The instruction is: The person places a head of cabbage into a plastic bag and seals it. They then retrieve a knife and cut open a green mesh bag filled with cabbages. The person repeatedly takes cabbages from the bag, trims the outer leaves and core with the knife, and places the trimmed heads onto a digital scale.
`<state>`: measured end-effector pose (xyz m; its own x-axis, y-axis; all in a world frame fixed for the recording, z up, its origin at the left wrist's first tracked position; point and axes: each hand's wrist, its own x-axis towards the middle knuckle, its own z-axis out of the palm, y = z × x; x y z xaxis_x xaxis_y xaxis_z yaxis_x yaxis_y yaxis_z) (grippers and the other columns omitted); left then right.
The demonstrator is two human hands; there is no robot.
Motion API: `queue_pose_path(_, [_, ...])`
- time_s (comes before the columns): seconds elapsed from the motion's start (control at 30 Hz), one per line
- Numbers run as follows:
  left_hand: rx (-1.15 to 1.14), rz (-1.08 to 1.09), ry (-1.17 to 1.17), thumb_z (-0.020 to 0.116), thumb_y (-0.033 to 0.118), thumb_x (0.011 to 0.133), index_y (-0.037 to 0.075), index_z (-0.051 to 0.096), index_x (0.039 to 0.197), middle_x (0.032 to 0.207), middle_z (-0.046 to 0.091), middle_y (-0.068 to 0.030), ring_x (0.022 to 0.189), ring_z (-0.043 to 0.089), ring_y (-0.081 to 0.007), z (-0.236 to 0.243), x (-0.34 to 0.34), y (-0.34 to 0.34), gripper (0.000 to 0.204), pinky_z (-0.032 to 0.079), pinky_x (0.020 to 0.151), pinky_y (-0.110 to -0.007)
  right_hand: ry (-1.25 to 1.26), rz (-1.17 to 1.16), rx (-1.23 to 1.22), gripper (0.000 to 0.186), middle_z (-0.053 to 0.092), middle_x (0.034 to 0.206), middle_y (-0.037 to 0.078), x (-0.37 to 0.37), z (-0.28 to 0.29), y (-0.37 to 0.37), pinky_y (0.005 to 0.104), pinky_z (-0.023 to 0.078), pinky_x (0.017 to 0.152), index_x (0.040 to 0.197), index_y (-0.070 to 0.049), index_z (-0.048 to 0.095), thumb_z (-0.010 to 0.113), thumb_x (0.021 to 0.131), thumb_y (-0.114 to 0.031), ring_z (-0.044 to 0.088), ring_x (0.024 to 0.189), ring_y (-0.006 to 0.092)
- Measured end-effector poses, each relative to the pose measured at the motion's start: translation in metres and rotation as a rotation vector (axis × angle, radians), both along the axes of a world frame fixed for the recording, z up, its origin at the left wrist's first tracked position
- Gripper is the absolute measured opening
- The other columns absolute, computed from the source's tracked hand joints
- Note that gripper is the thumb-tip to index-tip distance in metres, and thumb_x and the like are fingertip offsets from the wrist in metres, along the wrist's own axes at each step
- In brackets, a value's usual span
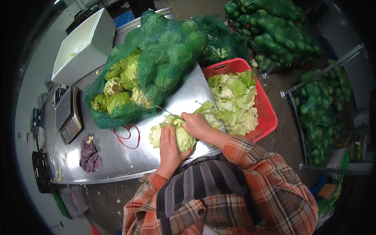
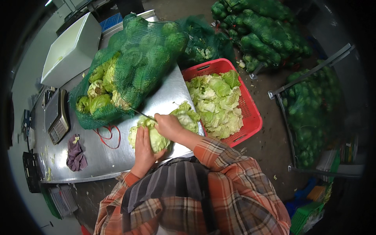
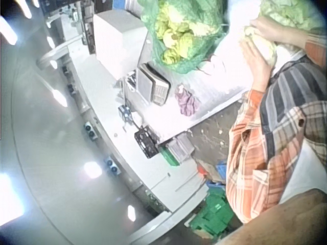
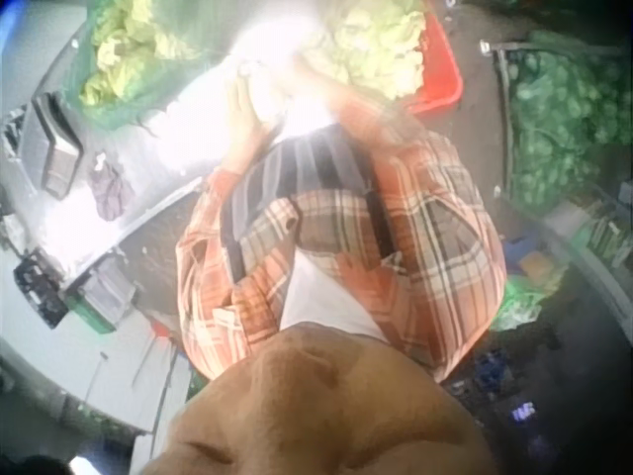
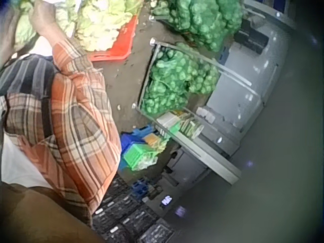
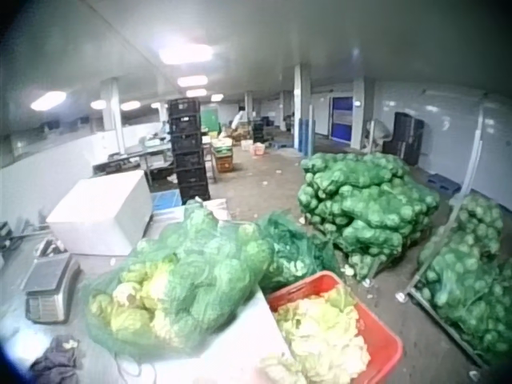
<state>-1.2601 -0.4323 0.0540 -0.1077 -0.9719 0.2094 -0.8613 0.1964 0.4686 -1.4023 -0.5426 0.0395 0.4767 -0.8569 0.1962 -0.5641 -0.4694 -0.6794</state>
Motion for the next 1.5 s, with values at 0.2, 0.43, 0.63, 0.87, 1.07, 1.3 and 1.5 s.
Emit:
queue_pose_path(0.2, [0.006, -0.196, 0.026, 0.084, 0.025, 0.055, 0.0, 0.031, 0.135, 0.133, 0.036, -0.0251, 0.124, 0.034, -0.0453, 0.013, 0.035, 0.017, 0.099, 0.034, 0.1, -0.049, 0.196, -0.228, 0.103, 0.021, 0.061, 0.068, 0.021, -0.023, -0.052, -0.026, 0.0473, 0.05, 0.06, 0.093, -0.001, 0.052, 0.059, 0.08, -0.016, 0.061, 0.064, 0.0393])
queue_pose_path(0.43, [0.253, 0.083, 0.161, 0.081, 0.039, 0.059, 0.008, 0.04, 0.135, 0.123, 0.038, -0.026, 0.113, 0.044, -0.0391, 0.017, 0.059, 0.01, 0.092, 0.04, 0.096, -0.043, 0.109, -0.461, 0.424, 0.052, 0.059, 0.11, 0.023, -0.071, 0.001, -0.059, 0.0383, 0.049, 0.082, 0.117, 0.003, 0.051, 0.065, 0.083, -0.033, 0.06, 0.098, 0.0333])
queue_pose_path(0.63, [0.803, 0.429, 1.746, 0.062, 0.039, 0.085, 0.001, 0.027, 0.138, 0.122, 0.051, -0.0186, 0.101, 0.058, -0.0263, 0.016, 0.018, -0.017, 0.074, 0.052, 0.079, -0.034, 0.024, 0.02, 0.678, 0.043, 0.062, 0.102, 0.023, -0.06, 0.06, 0.017, 0.0371, 0.048, 0.078, 0.124, -0.005, 0.052, 0.05, 0.093, -0.034, 0.062, 0.092, 0.0354])
queue_pose_path(0.87, [0.335, 0.294, 0.72, 0.08, 0.041, 0.065, -0.005, 0.03, 0.133, 0.124, 0.042, -0.0238, 0.119, 0.042, -0.0343, -0.035, 0.021, -0.035, 0.096, 0.037, 0.099, -0.039, -0.137, 0.005, 0.57, 0.047, 0.061, 0.105, 0.023, -0.053, 0.004, 0.007, 0.0387, 0.047, 0.08, 0.131, -0.009, 0.047, 0.05, 0.093, -0.037, 0.06, 0.094, 0.0372])
queue_pose_path(1.07, [0.297, 0.322, 0.339, 0.085, 0.043, 0.054, -0.007, 0.035, 0.13, 0.114, 0.046, -0.025, 0.107, 0.047, -0.0374, -0.001, -0.002, -0.035, 0.104, 0.042, 0.091, -0.042, 0.13, 0.007, 0.215, 0.058, 0.049, 0.126, 0.025, -0.046, 0.011, 0.024, 0.0434, 0.051, 0.073, 0.134, 0.002, 0.035, 0.038, 0.095, -0.04, 0.061, 0.085, 0.0408])
queue_pose_path(1.3, [0.299, 0.338, 0.215, 0.084, 0.038, 0.054, -0.009, 0.034, 0.129, 0.112, 0.045, -0.0246, 0.107, 0.044, -0.039, 0.002, -0.023, -0.034, 0.102, 0.04, 0.091, -0.043, 0.252, -0.049, 0.261, 0.046, 0.061, 0.091, 0.019, -0.052, 0.003, 0.001, 0.0409, 0.051, 0.057, 0.109, 0.001, 0.051, 0.04, 0.095, -0.041, 0.062, 0.067, 0.0313])
queue_pose_path(1.5, [0.222, 0.213, 0.443, 0.084, 0.031, 0.055, -0.005, 0.029, 0.134, 0.123, 0.04, -0.0222, 0.117, 0.039, -0.0354, -0.025, 0.016, -0.016, 0.102, 0.035, 0.1, -0.042, -0.055, -0.285, 0.892, 0.045, 0.049, 0.056, 0.008, -0.08, -0.012, -0.002, 0.033, 0.043, 0.041, 0.082, 0.003, 0.051, 0.047, 0.093, -0.041, 0.052, 0.04, 0.0218])
